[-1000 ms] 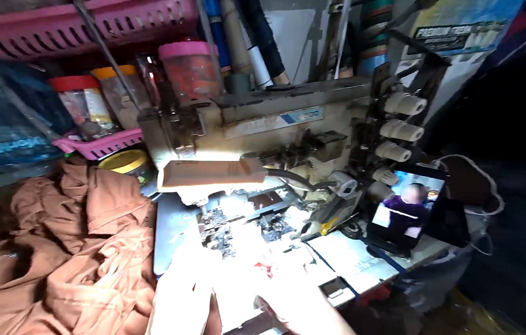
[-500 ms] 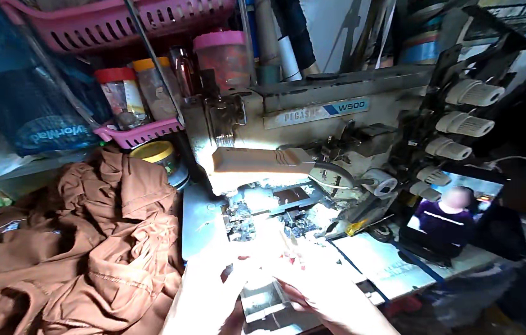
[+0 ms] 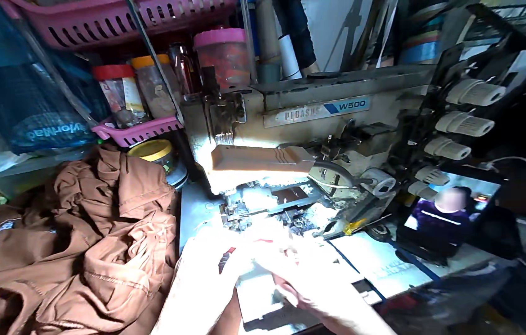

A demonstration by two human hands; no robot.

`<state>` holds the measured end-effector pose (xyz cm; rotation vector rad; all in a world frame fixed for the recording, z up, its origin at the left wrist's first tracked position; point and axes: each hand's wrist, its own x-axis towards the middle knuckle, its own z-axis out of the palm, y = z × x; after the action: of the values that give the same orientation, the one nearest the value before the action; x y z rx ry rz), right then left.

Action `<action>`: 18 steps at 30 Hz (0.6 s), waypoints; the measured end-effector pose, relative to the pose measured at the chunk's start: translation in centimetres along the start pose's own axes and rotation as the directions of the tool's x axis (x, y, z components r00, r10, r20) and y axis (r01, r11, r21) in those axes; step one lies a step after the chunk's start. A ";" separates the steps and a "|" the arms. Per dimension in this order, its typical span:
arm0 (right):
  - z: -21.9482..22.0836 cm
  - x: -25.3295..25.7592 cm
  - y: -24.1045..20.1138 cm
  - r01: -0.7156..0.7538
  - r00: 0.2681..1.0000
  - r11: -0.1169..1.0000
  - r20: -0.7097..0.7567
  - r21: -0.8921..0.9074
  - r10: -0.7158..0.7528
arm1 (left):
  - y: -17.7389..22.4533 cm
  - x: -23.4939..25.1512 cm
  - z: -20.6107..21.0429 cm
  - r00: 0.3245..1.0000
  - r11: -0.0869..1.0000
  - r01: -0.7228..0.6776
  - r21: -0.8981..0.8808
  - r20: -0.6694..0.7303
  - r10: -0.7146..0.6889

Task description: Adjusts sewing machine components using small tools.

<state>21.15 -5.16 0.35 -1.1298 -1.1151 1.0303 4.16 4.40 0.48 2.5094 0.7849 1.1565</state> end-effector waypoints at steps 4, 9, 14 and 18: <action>0.4 0.2 1.2 0.137 0.989 0.970 -0.034 -0.201 -0.146 | -0.2 0.1 0.2 1.000 0.999 -0.024 0.038 -0.017 0.025; 0.3 0.1 1.7 0.188 0.963 0.898 -0.102 -0.398 -0.247 | -0.7 -0.3 0.5 1.000 0.998 0.004 0.062 -0.005 -0.003; 0.1 0.5 1.0 0.065 0.977 0.954 -0.177 -0.291 -0.121 | -0.8 -0.2 -0.3 0.990 0.990 0.129 -0.058 -0.051 -0.132; 0.1 0.5 -0.3 -0.069 0.982 0.997 -0.177 -0.018 0.065 | -1.2 -0.1 -1.2 0.983 0.983 0.138 -0.120 -0.104 -0.151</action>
<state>21.19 -4.67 0.75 -1.2602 -0.9558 0.9504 2.76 5.35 0.66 2.2722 0.8883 1.2631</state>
